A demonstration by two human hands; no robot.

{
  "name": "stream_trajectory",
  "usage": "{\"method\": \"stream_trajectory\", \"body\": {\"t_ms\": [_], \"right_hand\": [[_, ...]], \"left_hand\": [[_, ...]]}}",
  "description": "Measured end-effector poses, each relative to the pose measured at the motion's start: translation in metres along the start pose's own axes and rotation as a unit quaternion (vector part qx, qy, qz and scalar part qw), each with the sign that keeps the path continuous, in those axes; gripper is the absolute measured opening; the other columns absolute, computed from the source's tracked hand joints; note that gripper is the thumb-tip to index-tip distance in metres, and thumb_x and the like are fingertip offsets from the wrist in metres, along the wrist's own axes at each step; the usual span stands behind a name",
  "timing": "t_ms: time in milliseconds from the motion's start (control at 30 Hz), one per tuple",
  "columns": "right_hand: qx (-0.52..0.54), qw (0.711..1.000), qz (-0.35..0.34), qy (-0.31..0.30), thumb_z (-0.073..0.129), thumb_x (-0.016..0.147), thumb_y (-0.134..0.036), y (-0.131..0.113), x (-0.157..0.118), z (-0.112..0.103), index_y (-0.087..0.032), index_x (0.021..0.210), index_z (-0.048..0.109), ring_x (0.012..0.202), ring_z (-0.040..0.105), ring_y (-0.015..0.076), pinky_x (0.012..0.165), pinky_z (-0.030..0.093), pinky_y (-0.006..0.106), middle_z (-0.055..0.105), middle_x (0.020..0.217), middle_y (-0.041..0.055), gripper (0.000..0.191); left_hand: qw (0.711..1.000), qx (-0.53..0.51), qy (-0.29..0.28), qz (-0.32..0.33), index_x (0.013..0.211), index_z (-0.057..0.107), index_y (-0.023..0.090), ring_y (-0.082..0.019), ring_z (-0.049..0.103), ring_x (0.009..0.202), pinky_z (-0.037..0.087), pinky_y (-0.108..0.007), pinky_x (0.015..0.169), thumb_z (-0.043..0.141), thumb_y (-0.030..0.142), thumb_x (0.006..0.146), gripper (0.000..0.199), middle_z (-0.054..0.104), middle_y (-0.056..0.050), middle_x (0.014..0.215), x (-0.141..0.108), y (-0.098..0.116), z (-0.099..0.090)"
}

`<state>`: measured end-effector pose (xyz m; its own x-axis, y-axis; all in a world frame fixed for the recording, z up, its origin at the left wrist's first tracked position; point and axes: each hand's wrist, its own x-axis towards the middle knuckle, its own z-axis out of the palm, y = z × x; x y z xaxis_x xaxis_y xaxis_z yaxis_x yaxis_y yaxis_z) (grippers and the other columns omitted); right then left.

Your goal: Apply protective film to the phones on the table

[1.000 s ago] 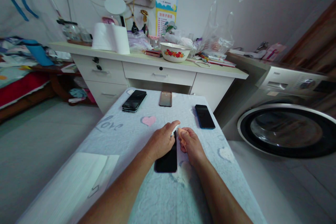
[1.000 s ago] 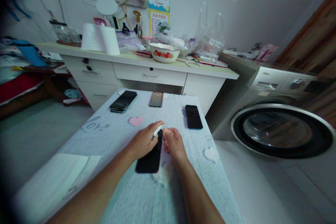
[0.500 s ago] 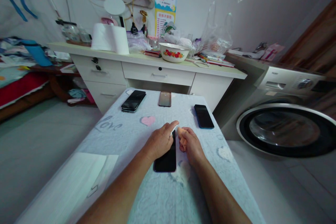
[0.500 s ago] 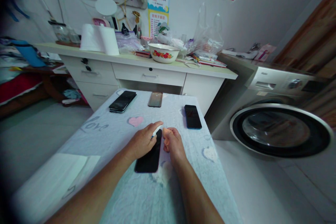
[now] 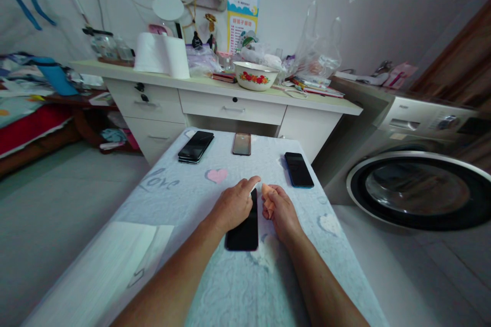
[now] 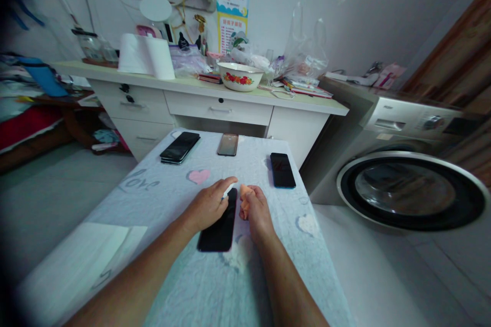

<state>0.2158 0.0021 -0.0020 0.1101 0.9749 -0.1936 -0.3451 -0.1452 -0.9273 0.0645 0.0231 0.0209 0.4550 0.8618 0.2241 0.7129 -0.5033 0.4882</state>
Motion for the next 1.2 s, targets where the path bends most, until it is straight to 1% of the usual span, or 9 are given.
{"method": "stream_trajectory", "body": {"t_ms": [100, 233, 500, 633, 733, 933, 1100, 1200], "right_hand": [[-0.004, 1.000, -0.002, 0.003, 0.059, 0.071, -0.037, 0.0001, -0.0005, 0.0007, -0.021, 0.088, 0.051, 0.044, 0.041, 0.0064, 0.038, 0.033, 0.019, 0.054, 0.068, -0.0036, 0.025], [-0.002, 1.000, 0.003, 0.004, 0.060, 0.070, -0.037, -0.0015, -0.0017, 0.0020, -0.021, 0.088, 0.051, 0.044, 0.041, 0.0067, 0.038, 0.033, 0.019, 0.053, 0.068, -0.0036, 0.026], [-0.004, 1.000, 0.002, -0.007, 0.059, 0.072, -0.036, -0.0005, -0.0009, 0.0007, -0.021, 0.089, 0.051, 0.046, 0.042, 0.0072, 0.039, 0.033, 0.019, 0.054, 0.068, -0.0032, 0.025], [-0.003, 1.000, -0.002, -0.010, 0.058, 0.071, -0.036, 0.0002, -0.0008, 0.0008, -0.021, 0.089, 0.050, 0.045, 0.042, 0.0072, 0.038, 0.033, 0.019, 0.054, 0.069, -0.0033, 0.025], [0.001, 1.000, -0.003, -0.014, 0.058, 0.071, -0.035, -0.0012, -0.0014, 0.0019, -0.021, 0.090, 0.050, 0.044, 0.041, 0.0069, 0.037, 0.031, 0.019, 0.053, 0.068, -0.0035, 0.025], [-0.007, 1.000, -0.003, -0.014, 0.057, 0.072, -0.034, -0.0027, -0.0025, 0.0021, -0.020, 0.089, 0.051, 0.045, 0.042, 0.0069, 0.038, 0.033, 0.019, 0.053, 0.069, -0.0031, 0.023], [-0.003, 1.000, -0.011, -0.019, 0.058, 0.071, -0.034, -0.0003, -0.0013, 0.0007, -0.019, 0.090, 0.051, 0.043, 0.041, 0.0065, 0.037, 0.032, 0.019, 0.053, 0.067, -0.0036, 0.025], [-0.005, 1.000, -0.008, -0.015, 0.059, 0.071, -0.035, 0.0010, -0.0002, 0.0001, -0.020, 0.091, 0.051, 0.045, 0.042, 0.0072, 0.038, 0.033, 0.019, 0.054, 0.068, -0.0038, 0.026]], "left_hand": [[1.000, -0.004, 0.003, -0.009, 0.132, 0.037, 0.025, -0.021, 0.056, 0.112, 0.044, -0.032, 0.093, 0.043, 0.007, 0.081, 0.054, 0.056, -0.008, 0.123, -0.0002, 0.0016, -0.0008], [1.000, 0.005, 0.012, -0.018, 0.136, 0.032, 0.025, -0.021, 0.055, 0.114, 0.044, -0.032, 0.094, 0.043, 0.009, 0.083, 0.057, 0.055, -0.008, 0.124, -0.0002, 0.0013, 0.0003], [1.000, 0.000, 0.010, -0.004, 0.131, 0.038, 0.025, -0.021, 0.057, 0.112, 0.044, -0.032, 0.094, 0.043, 0.008, 0.081, 0.053, 0.056, -0.007, 0.122, -0.0003, 0.0014, 0.0010], [1.000, 0.003, 0.019, -0.002, 0.135, 0.033, 0.025, -0.021, 0.055, 0.114, 0.044, -0.032, 0.095, 0.042, 0.009, 0.083, 0.056, 0.055, -0.008, 0.124, -0.0008, 0.0026, -0.0002], [1.000, 0.005, 0.011, -0.004, 0.136, 0.033, 0.025, -0.021, 0.055, 0.114, 0.043, -0.032, 0.095, 0.042, 0.009, 0.083, 0.056, 0.055, -0.008, 0.124, -0.0009, 0.0018, -0.0001], [1.000, -0.007, 0.002, 0.005, 0.129, 0.039, 0.025, -0.020, 0.057, 0.112, 0.044, -0.031, 0.095, 0.043, 0.007, 0.080, 0.052, 0.057, -0.007, 0.121, -0.0004, 0.0025, -0.0010], [1.000, 0.005, 0.014, 0.001, 0.135, 0.032, 0.025, -0.020, 0.055, 0.114, 0.044, -0.031, 0.095, 0.042, 0.008, 0.082, 0.057, 0.055, -0.007, 0.124, -0.0006, 0.0044, -0.0020], [1.000, 0.006, 0.006, -0.001, 0.134, 0.035, 0.026, -0.020, 0.056, 0.113, 0.044, -0.031, 0.095, 0.043, 0.007, 0.081, 0.056, 0.056, -0.006, 0.123, -0.0007, 0.0038, -0.0013]]}}
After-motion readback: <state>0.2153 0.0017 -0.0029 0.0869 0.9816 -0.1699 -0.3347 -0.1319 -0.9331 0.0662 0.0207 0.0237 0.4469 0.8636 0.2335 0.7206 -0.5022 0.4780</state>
